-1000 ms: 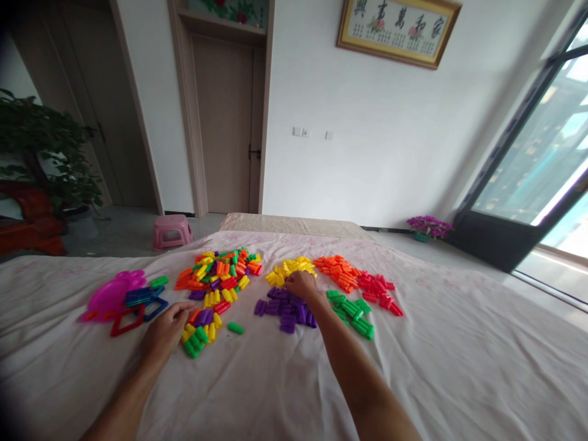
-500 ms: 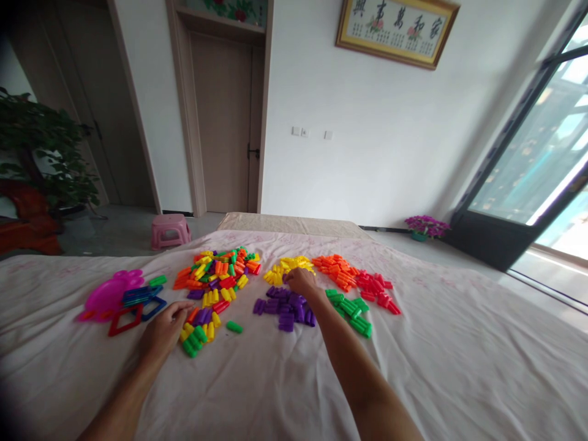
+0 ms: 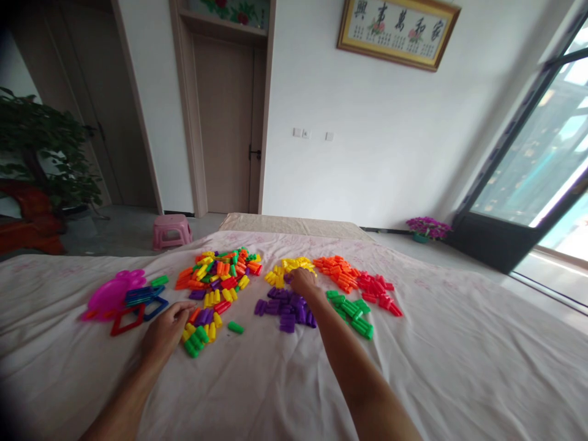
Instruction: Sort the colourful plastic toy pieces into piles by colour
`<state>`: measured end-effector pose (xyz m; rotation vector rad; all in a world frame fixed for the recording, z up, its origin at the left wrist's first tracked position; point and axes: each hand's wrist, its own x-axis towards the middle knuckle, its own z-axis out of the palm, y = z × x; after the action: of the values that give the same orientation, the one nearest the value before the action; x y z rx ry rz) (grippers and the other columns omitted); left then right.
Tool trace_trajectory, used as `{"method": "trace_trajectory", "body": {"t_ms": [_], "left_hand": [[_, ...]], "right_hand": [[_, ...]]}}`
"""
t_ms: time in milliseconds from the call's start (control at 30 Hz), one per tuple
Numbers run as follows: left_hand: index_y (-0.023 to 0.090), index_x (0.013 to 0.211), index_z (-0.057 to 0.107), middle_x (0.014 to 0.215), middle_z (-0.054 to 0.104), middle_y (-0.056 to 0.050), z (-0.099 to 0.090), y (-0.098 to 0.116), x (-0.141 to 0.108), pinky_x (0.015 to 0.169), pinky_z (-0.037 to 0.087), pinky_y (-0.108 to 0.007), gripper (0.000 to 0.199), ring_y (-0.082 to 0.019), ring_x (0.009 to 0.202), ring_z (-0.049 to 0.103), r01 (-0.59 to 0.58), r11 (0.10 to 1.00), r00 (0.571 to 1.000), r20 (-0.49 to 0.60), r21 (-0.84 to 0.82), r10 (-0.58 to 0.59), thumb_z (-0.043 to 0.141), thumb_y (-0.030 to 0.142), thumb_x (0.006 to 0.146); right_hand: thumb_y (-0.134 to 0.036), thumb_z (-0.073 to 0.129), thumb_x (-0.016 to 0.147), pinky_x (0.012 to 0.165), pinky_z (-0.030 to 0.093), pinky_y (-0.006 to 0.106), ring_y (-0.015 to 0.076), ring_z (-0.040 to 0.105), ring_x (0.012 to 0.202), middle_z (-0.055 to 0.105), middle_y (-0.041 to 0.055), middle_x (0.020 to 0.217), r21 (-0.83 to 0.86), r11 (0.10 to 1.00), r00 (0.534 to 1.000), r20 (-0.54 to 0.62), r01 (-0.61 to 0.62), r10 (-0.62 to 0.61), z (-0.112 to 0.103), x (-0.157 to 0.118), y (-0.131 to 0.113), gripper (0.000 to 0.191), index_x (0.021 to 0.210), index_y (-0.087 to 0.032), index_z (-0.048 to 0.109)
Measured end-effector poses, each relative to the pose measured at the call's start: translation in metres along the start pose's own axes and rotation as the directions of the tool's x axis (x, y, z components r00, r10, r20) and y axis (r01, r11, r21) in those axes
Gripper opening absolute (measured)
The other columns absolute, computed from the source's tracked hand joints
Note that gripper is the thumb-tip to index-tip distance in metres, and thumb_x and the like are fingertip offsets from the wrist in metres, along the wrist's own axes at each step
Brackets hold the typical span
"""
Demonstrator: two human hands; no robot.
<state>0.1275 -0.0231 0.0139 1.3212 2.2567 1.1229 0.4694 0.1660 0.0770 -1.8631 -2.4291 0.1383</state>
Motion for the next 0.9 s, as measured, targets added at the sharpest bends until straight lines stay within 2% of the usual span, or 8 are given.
{"method": "trace_trajectory", "body": {"t_ms": [67, 200, 433, 533, 700, 900], "left_hand": [[0.028, 0.103, 0.072, 0.109, 0.076, -0.001, 0.000, 0.000, 0.000, 0.074, 0.044, -0.025, 0.029, -0.019, 0.092, 0.067, -0.002, 1.000, 1.000, 0.005, -0.001, 0.002, 0.048, 0.038, 0.089], [0.028, 0.105, 0.071, 0.111, 0.075, -0.001, 0.001, -0.002, 0.000, 0.076, 0.044, -0.026, 0.030, -0.019, 0.096, 0.067, -0.005, 1.000, 1.000, 0.011, 0.003, 0.005, 0.046, 0.037, 0.090], [0.028, 0.105, 0.072, 0.113, 0.075, -0.001, 0.002, -0.003, 0.001, 0.078, 0.045, -0.025, 0.030, -0.019, 0.098, 0.067, -0.013, 1.000, 1.000, 0.014, -0.009, 0.013, 0.047, 0.035, 0.089], [0.028, 0.104, 0.071, 0.113, 0.075, 0.000, 0.001, -0.002, 0.000, 0.077, 0.045, -0.025, 0.030, -0.019, 0.097, 0.067, -0.008, 1.000, 1.000, 0.019, 0.004, 0.008, 0.047, 0.037, 0.089], [0.026, 0.105, 0.071, 0.112, 0.075, -0.002, 0.000, 0.000, -0.001, 0.078, 0.045, -0.025, 0.031, -0.018, 0.096, 0.067, -0.027, 1.000, 0.999, 0.018, 0.007, 0.027, 0.046, 0.036, 0.091], [0.028, 0.106, 0.071, 0.113, 0.074, -0.001, 0.001, -0.001, 0.000, 0.076, 0.044, -0.025, 0.031, -0.018, 0.096, 0.066, 0.000, 1.000, 1.000, 0.024, 0.015, -0.001, 0.046, 0.037, 0.090]], "right_hand": [[-0.021, 0.053, 0.088, 0.080, 0.048, 0.025, 0.0203, 0.069, 0.101, 0.075, 0.0035, 0.110, 0.025, 1.000, 1.000, -0.009, -0.014, 0.014, -0.003, 0.000, 0.006, 0.034, 0.109, -0.031, 0.077], [-0.017, 0.048, 0.087, 0.085, 0.049, 0.027, 0.0213, 0.067, 0.109, 0.073, 0.0039, 0.119, 0.051, 0.999, 0.998, -0.061, -0.018, 0.021, -0.005, -0.001, 0.015, 0.042, 0.119, -0.030, 0.073], [-0.016, 0.055, 0.084, 0.094, 0.047, 0.029, 0.0227, 0.066, 0.111, 0.074, 0.0038, 0.116, 0.081, 0.996, 0.998, -0.063, 0.026, -0.021, 0.003, -0.006, 0.007, 0.039, 0.114, -0.032, 0.076], [-0.015, 0.057, 0.083, 0.092, 0.048, 0.028, 0.0230, 0.067, 0.110, 0.075, 0.0039, 0.113, 0.110, 0.994, 0.997, -0.080, -0.013, 0.022, 0.003, -0.002, 0.010, 0.039, 0.112, -0.032, 0.077], [-0.014, 0.048, 0.087, 0.090, 0.049, 0.030, 0.0231, 0.065, 0.114, 0.072, 0.0060, 0.122, 0.151, 0.980, 0.981, -0.123, -0.131, 0.150, -0.004, 0.004, 0.032, 0.045, 0.124, -0.028, 0.071], [-0.013, 0.054, 0.080, 0.088, 0.050, 0.030, 0.0239, 0.066, 0.112, 0.074, 0.0068, 0.115, 0.144, 0.969, 0.973, -0.088, -0.199, 0.213, -0.004, -0.002, 0.051, 0.041, 0.113, -0.027, 0.075]]}}
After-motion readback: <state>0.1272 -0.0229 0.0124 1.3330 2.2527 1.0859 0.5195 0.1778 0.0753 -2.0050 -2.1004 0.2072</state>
